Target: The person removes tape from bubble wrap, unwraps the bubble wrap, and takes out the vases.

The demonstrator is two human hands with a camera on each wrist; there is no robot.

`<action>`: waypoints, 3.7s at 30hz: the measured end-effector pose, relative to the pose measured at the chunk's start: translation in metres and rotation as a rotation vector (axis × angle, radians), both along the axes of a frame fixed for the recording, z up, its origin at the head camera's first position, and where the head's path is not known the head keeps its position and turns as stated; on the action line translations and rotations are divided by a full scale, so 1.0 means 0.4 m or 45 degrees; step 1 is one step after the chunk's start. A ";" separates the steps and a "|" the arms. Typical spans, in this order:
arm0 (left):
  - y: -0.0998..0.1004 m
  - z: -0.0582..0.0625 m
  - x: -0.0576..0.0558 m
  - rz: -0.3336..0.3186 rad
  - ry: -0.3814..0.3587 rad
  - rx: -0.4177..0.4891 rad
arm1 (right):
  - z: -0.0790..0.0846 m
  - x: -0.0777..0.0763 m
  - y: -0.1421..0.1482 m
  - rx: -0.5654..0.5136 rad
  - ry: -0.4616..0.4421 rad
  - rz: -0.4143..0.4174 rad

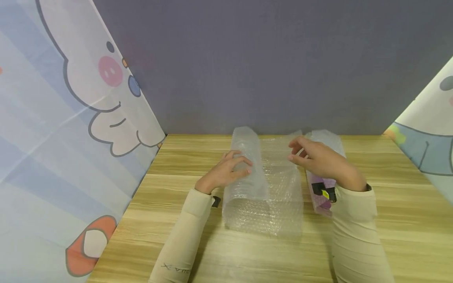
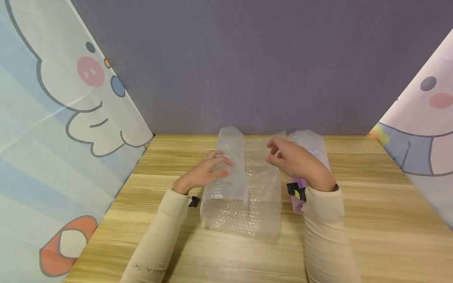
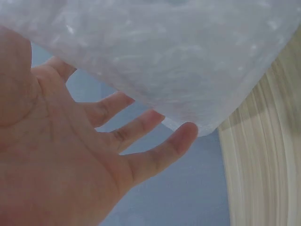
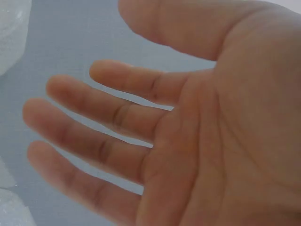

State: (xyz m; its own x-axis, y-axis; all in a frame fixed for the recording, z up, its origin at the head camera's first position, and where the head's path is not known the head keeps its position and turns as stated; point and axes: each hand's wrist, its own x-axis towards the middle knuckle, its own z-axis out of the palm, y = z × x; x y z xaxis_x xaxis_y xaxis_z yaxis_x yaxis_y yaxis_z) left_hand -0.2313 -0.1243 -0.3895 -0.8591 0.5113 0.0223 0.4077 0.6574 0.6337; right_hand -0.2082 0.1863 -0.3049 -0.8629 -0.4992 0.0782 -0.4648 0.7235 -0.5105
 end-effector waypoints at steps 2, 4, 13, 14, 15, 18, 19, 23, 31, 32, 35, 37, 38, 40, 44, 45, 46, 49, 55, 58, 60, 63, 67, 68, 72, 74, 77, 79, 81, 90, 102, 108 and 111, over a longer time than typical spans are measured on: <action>-0.006 0.000 -0.001 0.006 -0.014 0.013 | -0.001 0.000 0.000 0.000 -0.004 0.004; -0.014 0.001 -0.003 0.013 -0.026 0.028 | -0.002 0.000 -0.002 0.001 -0.012 0.012; -0.060 0.011 -0.015 0.001 -0.074 0.044 | -0.045 -0.019 -0.054 0.068 -0.154 0.086; -0.066 0.012 -0.015 -0.004 -0.080 0.043 | -0.053 -0.023 -0.063 0.086 -0.147 0.101; -0.072 0.013 -0.015 -0.008 -0.088 0.041 | -0.062 -0.027 -0.072 0.099 -0.148 0.119; -0.085 0.019 -0.015 -0.013 -0.113 0.044 | -0.089 -0.042 -0.096 0.141 -0.167 0.146; -0.089 0.021 -0.015 -0.015 -0.121 0.042 | -0.099 -0.047 -0.104 0.151 -0.174 0.151; -0.095 0.027 -0.017 -0.014 -0.142 0.038 | -0.142 -0.071 -0.134 0.162 -0.235 0.167; -0.089 0.033 -0.014 -0.016 -0.119 0.020 | -0.210 -0.097 -0.161 0.228 -0.379 0.189; -0.088 0.036 -0.012 -0.016 -0.113 0.015 | -0.217 -0.100 -0.163 0.244 -0.392 0.189; -0.082 0.044 -0.006 -0.015 -0.093 -0.003 | -0.232 -0.108 -0.166 0.281 -0.415 0.172; -0.078 0.050 0.000 -0.009 -0.078 -0.019 | -0.237 -0.111 -0.169 0.303 -0.413 0.165; -0.076 0.052 0.002 -0.011 -0.062 -0.031 | -0.240 -0.113 -0.170 0.312 -0.408 0.162; -0.070 0.058 0.008 -0.019 -0.031 -0.059 | -0.242 -0.117 -0.174 0.331 -0.402 0.153; -0.050 0.075 0.029 -0.057 0.021 -0.157 | -0.245 -0.121 -0.178 0.358 -0.405 0.145; -0.043 0.081 0.038 -0.071 0.016 -0.186 | -0.246 -0.121 -0.178 0.364 -0.405 0.143; -0.035 0.087 0.047 -0.093 0.017 -0.220 | -0.247 -0.121 -0.178 0.368 -0.409 0.141; -0.006 0.102 0.078 -0.169 -0.006 -0.316 | -0.248 -0.121 -0.179 0.382 -0.413 0.142; 0.049 0.105 0.117 -0.249 0.066 -0.465 | -0.247 -0.120 -0.180 0.391 -0.423 0.122; 0.056 0.101 0.119 -0.207 0.091 -0.505 | -0.248 -0.121 -0.180 0.388 -0.425 0.118; 0.050 0.104 0.117 -0.180 0.092 -0.496 | -0.249 -0.121 -0.180 0.385 -0.431 0.118; 0.031 0.115 0.112 -0.165 0.085 -0.418 | -0.249 -0.121 -0.180 0.377 -0.445 0.114; -0.008 0.133 0.104 -0.184 0.125 -0.295 | -0.250 -0.123 -0.181 0.380 -0.409 0.123; -0.019 0.137 0.102 -0.185 0.144 -0.266 | -0.250 -0.124 -0.181 0.380 -0.391 0.130; -0.067 0.150 0.097 -0.152 0.204 -0.161 | -0.248 -0.123 -0.180 0.371 -0.337 0.160; -0.091 0.157 0.095 -0.133 0.222 -0.100 | -0.248 -0.123 -0.179 0.366 -0.330 0.165; -0.123 0.165 0.095 -0.093 0.208 -0.029 | -0.247 -0.122 -0.178 0.364 -0.327 0.173; -0.143 0.170 0.094 -0.063 0.177 -0.007 | -0.247 -0.121 -0.178 0.360 -0.337 0.167; -0.165 0.175 0.095 -0.014 0.132 -0.005 | -0.245 -0.120 -0.176 0.358 -0.341 0.169; -0.269 0.180 0.093 0.170 0.055 0.003 | -0.248 -0.118 -0.174 0.359 -0.320 0.185; -0.393 0.153 0.085 0.320 -0.025 -0.082 | -0.249 -0.120 -0.179 0.378 -0.344 0.156; -0.431 0.119 0.067 0.368 -0.112 -0.066 | -0.252 -0.121 -0.178 0.382 -0.325 0.162; -0.444 0.097 0.052 0.371 -0.140 -0.068 | -0.252 -0.123 -0.177 0.388 -0.304 0.171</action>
State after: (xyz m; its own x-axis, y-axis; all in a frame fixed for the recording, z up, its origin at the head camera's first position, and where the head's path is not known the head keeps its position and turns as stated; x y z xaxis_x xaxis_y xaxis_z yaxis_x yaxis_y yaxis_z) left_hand -0.2105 -0.3018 -0.3508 -0.9655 0.2410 -0.0987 0.1283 0.7699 0.6251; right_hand -0.2572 0.1155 -0.4056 -0.7644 -0.5780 -0.2856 -0.4598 0.7993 -0.3869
